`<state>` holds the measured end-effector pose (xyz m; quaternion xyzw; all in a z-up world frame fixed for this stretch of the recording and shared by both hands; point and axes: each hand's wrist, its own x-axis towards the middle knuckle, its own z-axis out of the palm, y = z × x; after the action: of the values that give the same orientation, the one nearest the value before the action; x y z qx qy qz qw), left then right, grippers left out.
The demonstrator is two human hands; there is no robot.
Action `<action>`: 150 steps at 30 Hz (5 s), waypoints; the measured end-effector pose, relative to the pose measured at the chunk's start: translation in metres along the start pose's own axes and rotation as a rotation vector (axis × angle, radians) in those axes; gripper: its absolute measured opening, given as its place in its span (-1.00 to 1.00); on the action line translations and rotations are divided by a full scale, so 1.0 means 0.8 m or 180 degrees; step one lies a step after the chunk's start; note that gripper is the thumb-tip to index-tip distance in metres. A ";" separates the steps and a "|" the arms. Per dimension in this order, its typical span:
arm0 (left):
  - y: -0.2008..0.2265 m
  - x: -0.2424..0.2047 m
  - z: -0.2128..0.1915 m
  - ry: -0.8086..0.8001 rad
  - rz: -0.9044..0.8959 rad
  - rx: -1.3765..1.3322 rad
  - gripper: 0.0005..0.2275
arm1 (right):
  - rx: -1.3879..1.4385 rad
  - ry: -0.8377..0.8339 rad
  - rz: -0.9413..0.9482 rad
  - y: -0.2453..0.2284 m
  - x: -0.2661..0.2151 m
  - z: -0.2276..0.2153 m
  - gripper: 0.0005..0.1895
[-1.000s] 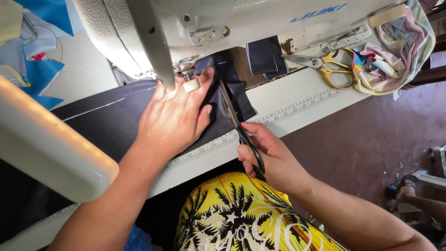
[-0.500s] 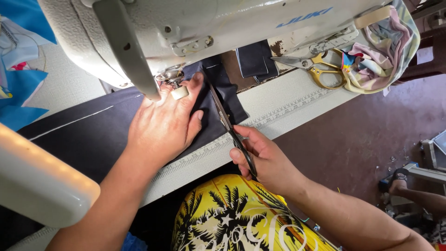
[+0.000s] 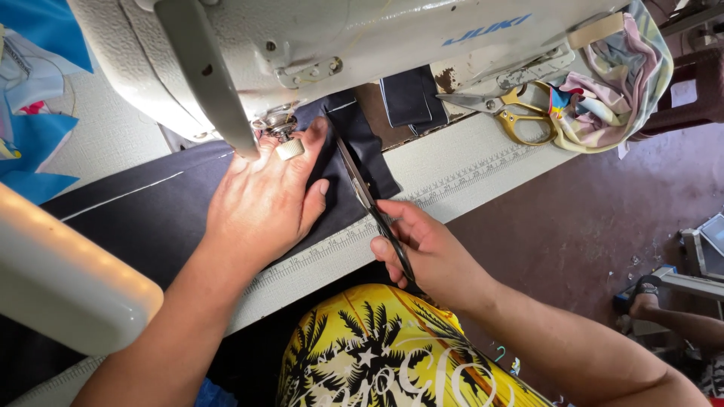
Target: The person is using a pair of scissors to trim the edges of black fabric pieces on a sewing table.
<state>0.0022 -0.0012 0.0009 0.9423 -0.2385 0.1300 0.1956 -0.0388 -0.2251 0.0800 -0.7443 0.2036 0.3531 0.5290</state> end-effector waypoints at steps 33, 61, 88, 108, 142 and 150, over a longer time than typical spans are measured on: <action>-0.001 -0.004 0.001 -0.0005 -0.0042 -0.0165 -0.38 | -0.0292 -0.0094 -0.0197 -0.011 0.015 -0.008 -0.27; 0.012 0.025 0.001 -0.0304 -0.0058 -0.0034 -0.49 | -0.0276 -0.0137 -0.0903 0.035 0.032 -0.195 -0.34; 0.104 0.109 -0.001 -0.0192 -0.0241 0.0283 -0.62 | -0.2219 0.1255 -0.2310 0.130 0.043 -0.274 -0.38; -0.075 -0.212 -0.139 -0.0590 -0.2610 0.0619 -0.30 | -0.4168 0.1679 -0.4311 0.077 0.065 -0.255 -0.58; -0.083 -0.286 -0.157 0.0741 -0.1350 0.0939 -0.65 | -0.4244 0.0532 -0.4057 0.073 0.071 -0.088 -0.06; -0.096 -0.303 -0.184 -0.1004 -0.3379 0.0708 -0.30 | -0.4709 0.0276 -0.3637 0.027 0.116 -0.072 -0.11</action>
<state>-0.1880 0.2210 0.0265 0.9560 0.2570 -0.1043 0.0956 0.0260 -0.2798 0.0082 -0.8915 -0.4501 0.0513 0.0062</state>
